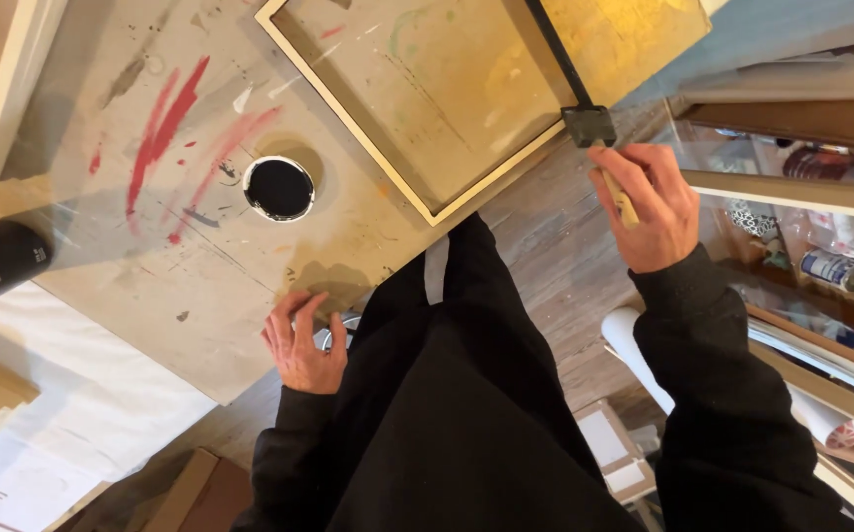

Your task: Painting the edges of a wooden art frame with black paint using a foam brush.

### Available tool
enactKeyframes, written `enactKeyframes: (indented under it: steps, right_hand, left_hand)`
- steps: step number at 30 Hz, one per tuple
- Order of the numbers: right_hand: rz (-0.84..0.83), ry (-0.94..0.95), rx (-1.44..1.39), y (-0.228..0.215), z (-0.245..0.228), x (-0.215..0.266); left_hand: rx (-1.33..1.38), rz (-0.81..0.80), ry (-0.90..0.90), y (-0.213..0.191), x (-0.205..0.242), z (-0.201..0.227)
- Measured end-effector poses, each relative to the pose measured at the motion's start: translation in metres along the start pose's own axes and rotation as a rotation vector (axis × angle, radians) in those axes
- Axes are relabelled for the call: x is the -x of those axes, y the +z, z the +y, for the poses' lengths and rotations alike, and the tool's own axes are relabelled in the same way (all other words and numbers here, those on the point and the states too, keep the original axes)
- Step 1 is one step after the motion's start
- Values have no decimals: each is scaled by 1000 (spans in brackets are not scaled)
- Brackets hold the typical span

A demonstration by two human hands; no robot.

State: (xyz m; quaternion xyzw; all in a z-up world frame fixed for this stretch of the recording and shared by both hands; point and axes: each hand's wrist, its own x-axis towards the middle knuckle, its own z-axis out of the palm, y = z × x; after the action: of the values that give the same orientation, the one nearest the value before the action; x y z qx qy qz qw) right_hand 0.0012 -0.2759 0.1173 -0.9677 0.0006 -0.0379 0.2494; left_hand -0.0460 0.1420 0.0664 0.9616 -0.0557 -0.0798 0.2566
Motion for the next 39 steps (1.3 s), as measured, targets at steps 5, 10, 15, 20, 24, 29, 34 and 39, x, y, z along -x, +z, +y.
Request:
enactKeyframes:
  steps: [5,10,15,20,24,29,34,39]
  right_hand:
    - [-42,-59,-58,15,9,15]
    - [45,5,-19,6,-2,5]
    - [-87,-79,-52,10,-24,11]
    - [-6,-4,-42,14,-12,7]
    - [-45,5,-81,15,-20,11]
    - [-32,-9,-48,16,-18,18]
    - [26,75,29,13,-15,15]
    - [1,31,-34,11,-21,16]
  left_hand:
    - [9,14,12,2,1,-5]
    - [11,16,10,1,2,-4]
    - [25,18,4,4,1,-8]
    - [39,13,-12,1,-2,-7]
    - [47,-8,-13,5,0,-13]
    - [49,-4,6,2,-3,-10]
    - [49,-15,-1,4,-2,-12]
    - [56,-14,30,2,-5,-14]
